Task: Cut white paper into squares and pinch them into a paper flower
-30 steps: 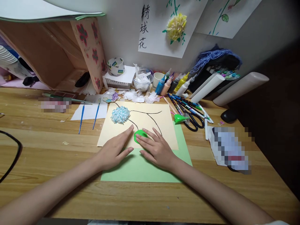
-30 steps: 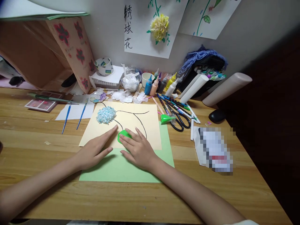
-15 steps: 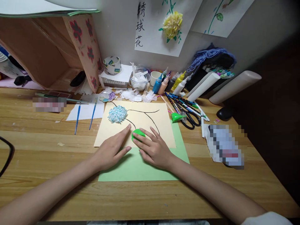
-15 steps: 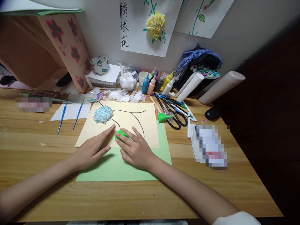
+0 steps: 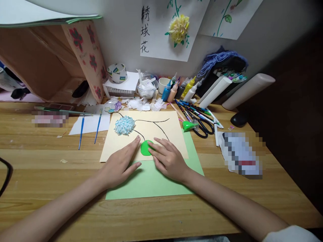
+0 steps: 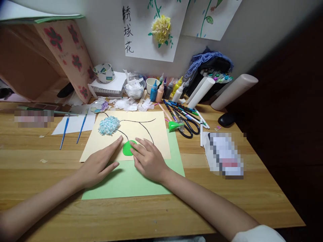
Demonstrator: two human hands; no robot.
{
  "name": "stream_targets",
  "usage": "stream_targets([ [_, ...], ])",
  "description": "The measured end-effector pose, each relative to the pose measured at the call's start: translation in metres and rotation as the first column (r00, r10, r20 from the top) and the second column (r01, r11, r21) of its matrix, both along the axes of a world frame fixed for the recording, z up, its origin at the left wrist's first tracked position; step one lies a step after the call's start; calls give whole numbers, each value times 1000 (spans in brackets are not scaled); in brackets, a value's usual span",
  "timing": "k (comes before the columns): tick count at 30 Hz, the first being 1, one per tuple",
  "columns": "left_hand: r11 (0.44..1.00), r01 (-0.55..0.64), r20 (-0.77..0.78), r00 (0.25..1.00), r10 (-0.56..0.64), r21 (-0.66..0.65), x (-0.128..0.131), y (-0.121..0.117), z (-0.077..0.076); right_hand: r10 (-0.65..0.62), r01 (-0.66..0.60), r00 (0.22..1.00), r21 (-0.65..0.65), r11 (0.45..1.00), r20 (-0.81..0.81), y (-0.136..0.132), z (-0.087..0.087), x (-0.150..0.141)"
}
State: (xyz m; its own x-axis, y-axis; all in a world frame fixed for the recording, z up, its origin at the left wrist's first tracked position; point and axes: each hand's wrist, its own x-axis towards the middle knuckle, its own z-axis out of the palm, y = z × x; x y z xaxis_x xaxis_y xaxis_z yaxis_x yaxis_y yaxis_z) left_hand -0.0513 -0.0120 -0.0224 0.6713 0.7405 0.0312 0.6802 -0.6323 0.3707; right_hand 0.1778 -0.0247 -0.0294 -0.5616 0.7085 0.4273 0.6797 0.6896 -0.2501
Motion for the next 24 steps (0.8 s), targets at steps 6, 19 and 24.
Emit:
stream_targets([
  [6, 995, 88, -39, 996, -86, 46, 2, 1, 1, -11, 11, 1000, -8, 1000, -24, 1, -1, 1],
  [19, 971, 230, -102, 969, -223, 59, 3, 6, 2, -75, 78, 993, 40, 996, -86, 1, -1, 4],
  [24, 971, 236, -105, 968, -230, 49, 6, 6, 4, -52, 58, 992, 53, 997, -113, 3, -3, 3],
])
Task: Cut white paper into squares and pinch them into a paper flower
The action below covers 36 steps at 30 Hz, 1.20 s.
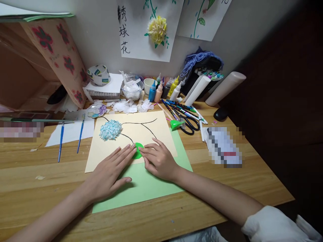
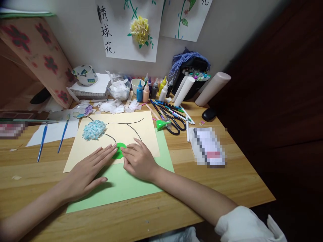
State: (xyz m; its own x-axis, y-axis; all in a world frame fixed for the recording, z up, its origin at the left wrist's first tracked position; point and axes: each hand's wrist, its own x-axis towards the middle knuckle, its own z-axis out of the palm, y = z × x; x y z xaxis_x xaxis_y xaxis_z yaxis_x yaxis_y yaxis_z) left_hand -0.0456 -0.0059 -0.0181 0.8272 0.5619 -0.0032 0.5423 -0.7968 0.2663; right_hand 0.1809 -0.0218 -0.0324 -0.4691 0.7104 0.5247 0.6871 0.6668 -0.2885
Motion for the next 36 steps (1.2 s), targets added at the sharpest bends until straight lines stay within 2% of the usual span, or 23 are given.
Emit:
stream_targets([
  [8, 999, 32, -10, 999, -32, -1, 1, 3, -4, -56, 56, 998, -6, 998, -33, -1, 0, 0],
  [19, 1000, 24, 0, 1000, -24, -6, 5, 3, 1, -23, 23, 1000, -63, 998, -5, -2, 4, -1],
  [25, 1000, 29, -15, 999, -29, 4, 4, 4, -1, -54, 56, 998, -95, 994, 30, -3, 6, -1],
  [30, 999, 33, 7, 999, -33, 18, 4, 4, -2, 7, 3, 997, -114, 993, 82, -1, 3, -1],
  [36, 1000, -13, 79, 997, 11, 18, 0, 2, -1, 11, -4, 998, -111, 994, 66, 0, 3, 0],
])
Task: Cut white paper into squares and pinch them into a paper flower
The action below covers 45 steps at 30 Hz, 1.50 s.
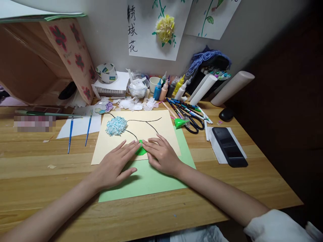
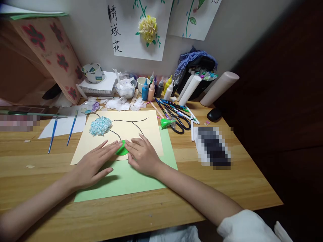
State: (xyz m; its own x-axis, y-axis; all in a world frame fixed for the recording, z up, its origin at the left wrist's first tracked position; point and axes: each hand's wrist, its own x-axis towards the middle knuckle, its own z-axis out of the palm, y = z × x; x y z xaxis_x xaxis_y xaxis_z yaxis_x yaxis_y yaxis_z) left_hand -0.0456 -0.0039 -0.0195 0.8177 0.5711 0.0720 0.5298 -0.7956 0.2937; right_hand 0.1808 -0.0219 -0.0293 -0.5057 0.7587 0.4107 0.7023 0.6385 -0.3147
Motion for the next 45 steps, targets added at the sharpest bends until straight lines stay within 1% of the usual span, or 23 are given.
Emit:
stream_targets([
  [4, 995, -95, 71, 993, 97, -28, -3, 0, -4, 58, -57, 998, -16, 998, 31, -1, 1, 1],
  [7, 988, -132, 81, 987, 139, -80, -4, -1, -7, 101, -99, 993, -37, 994, 66, -2, -1, 1],
  [11, 980, -152, 87, 983, 163, -125, -3, -2, -6, 110, -103, 990, -77, 992, 92, -2, -1, 2],
  [15, 971, -169, 88, 979, 186, -171, -3, -3, -3, 200, -174, 968, -166, 971, 149, -1, 2, 2],
  [17, 966, -169, 92, 978, 189, -196, -3, -3, -2, 219, -184, 961, -206, 961, 166, 0, 4, 2],
  [20, 958, -175, 109, 973, 204, -227, -2, -4, -1, 221, -179, 961, -236, 955, 166, 2, 6, 1],
  [25, 947, -194, 121, 965, 231, -257, -2, -3, -1, 266, -218, 955, -290, 932, 135, 2, 4, 2],
  [28, 943, -196, 122, 964, 235, -269, -2, -3, -2, 264, -225, 958, -287, 931, 108, 2, 3, 3],
  [33, 943, -195, 131, 963, 237, -271, -2, -4, -3, 304, -272, 948, -257, 927, 95, 1, 1, 3],
  [35, 944, -192, 135, 963, 234, -269, -2, -4, -2, 298, -267, 951, -255, 929, 87, 1, 1, 3],
  [39, 949, -181, 136, 966, 221, -259, -2, -3, -1, 211, -191, 976, -245, 951, 61, 2, -1, 3],
  [42, 959, -154, 129, 974, 188, -237, -2, -2, -1, 186, -163, 981, -259, 952, 64, 2, -2, 3],
  [45, 969, -135, 106, 982, 159, -209, -2, -2, 0, 151, -133, 987, -233, 963, 57, 2, -3, 3],
])
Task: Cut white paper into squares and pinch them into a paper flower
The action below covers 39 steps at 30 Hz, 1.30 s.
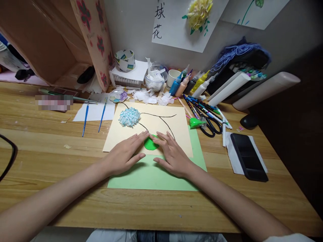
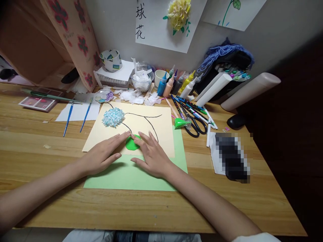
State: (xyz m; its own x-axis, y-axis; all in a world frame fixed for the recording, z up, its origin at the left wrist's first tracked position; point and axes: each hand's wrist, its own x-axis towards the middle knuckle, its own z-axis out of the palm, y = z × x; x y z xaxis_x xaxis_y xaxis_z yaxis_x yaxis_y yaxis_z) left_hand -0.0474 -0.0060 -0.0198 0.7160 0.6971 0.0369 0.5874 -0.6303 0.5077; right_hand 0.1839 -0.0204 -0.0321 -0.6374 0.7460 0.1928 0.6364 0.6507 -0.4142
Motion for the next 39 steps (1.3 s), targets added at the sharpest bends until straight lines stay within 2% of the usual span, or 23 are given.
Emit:
stream_targets([
  [5, 995, 85, -109, 991, -79, 56, 1, 1, 0, -46, 46, 999, 55, 997, 12, -2, 0, 0],
  [8, 991, 101, -174, 981, -83, 93, 3, 1, 1, -52, 52, 999, 60, 997, -7, -2, 1, 1],
  [15, 983, 107, -193, 978, -78, 150, 1, 1, 2, 58, -55, 998, 81, 995, -40, -3, 7, 6],
  [21, 980, 132, -191, 976, -102, 149, -3, -2, 0, 51, -42, 996, 137, 990, -69, -3, 8, 9],
  [28, 964, 248, -249, 944, -217, 99, -3, 1, 5, -11, 29, 996, 199, 980, -90, -4, 7, 8],
  [33, 958, 259, -230, 946, -226, 125, -4, 2, 5, -10, 36, 993, 220, 975, -119, -4, 6, 8],
  [39, 970, 185, -194, 969, -154, 156, -5, 0, 6, -38, 64, 983, 145, 987, -177, -4, 5, 10],
])
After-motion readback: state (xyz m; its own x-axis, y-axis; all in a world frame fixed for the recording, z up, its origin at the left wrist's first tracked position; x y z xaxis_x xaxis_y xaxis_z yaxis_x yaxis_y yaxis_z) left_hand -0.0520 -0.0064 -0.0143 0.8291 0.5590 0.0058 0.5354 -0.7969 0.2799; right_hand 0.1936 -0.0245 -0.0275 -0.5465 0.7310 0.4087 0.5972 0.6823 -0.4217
